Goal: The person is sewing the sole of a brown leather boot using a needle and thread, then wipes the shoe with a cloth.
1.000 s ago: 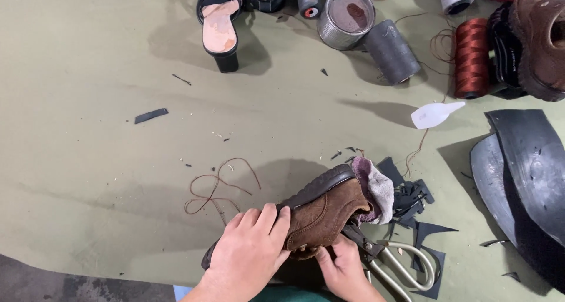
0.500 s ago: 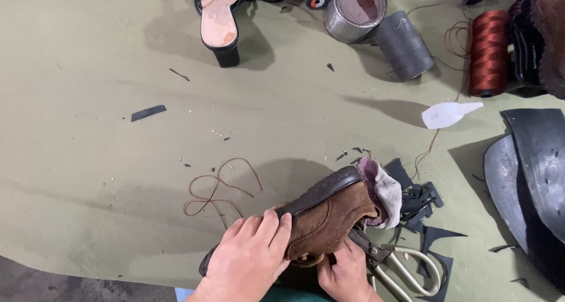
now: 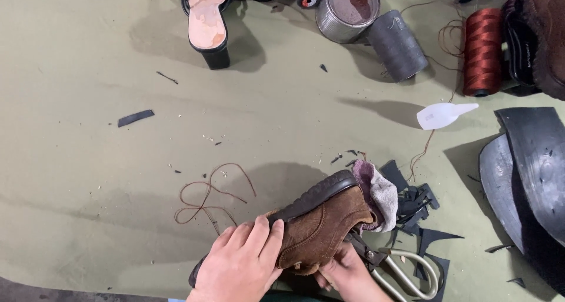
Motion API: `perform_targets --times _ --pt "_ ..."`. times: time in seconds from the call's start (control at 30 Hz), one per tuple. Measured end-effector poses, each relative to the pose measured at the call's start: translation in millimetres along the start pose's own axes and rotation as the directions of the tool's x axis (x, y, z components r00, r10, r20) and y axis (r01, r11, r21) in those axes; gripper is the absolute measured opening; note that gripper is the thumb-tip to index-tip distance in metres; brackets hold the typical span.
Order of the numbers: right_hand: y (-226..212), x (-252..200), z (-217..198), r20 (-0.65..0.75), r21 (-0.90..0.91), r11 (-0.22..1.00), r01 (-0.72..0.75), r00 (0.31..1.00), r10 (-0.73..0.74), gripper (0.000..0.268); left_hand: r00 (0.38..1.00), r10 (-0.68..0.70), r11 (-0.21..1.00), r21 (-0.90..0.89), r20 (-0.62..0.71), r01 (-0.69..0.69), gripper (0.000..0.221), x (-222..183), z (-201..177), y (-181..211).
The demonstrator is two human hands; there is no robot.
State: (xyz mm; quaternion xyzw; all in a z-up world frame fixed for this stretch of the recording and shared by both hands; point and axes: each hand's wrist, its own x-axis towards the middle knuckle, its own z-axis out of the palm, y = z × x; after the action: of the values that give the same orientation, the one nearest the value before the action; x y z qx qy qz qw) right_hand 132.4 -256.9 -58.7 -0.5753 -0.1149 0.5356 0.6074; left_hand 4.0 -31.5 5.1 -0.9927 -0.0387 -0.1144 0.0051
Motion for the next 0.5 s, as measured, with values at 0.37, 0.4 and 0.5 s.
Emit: perform_targets --times 0.37,0.4,0.5 --pt "-2 3 13 0.008 -0.653 0.576 0.492 0.765 -0.644 0.035 0.991 -0.013 1.000 0.019 -0.130 0.016 0.051 1 -4 3" --pt "-7 4 11 0.050 -0.585 0.634 0.506 0.803 -0.594 0.039 0.992 -0.006 1.000 0.016 -0.126 0.008 0.054 2 -5 2" --pt "-17 0 3 0.104 -0.530 0.713 0.459 0.870 -0.483 0.043 0.999 -0.009 1.000 -0.003 -0.050 0.009 0.091 -5 -3 9"
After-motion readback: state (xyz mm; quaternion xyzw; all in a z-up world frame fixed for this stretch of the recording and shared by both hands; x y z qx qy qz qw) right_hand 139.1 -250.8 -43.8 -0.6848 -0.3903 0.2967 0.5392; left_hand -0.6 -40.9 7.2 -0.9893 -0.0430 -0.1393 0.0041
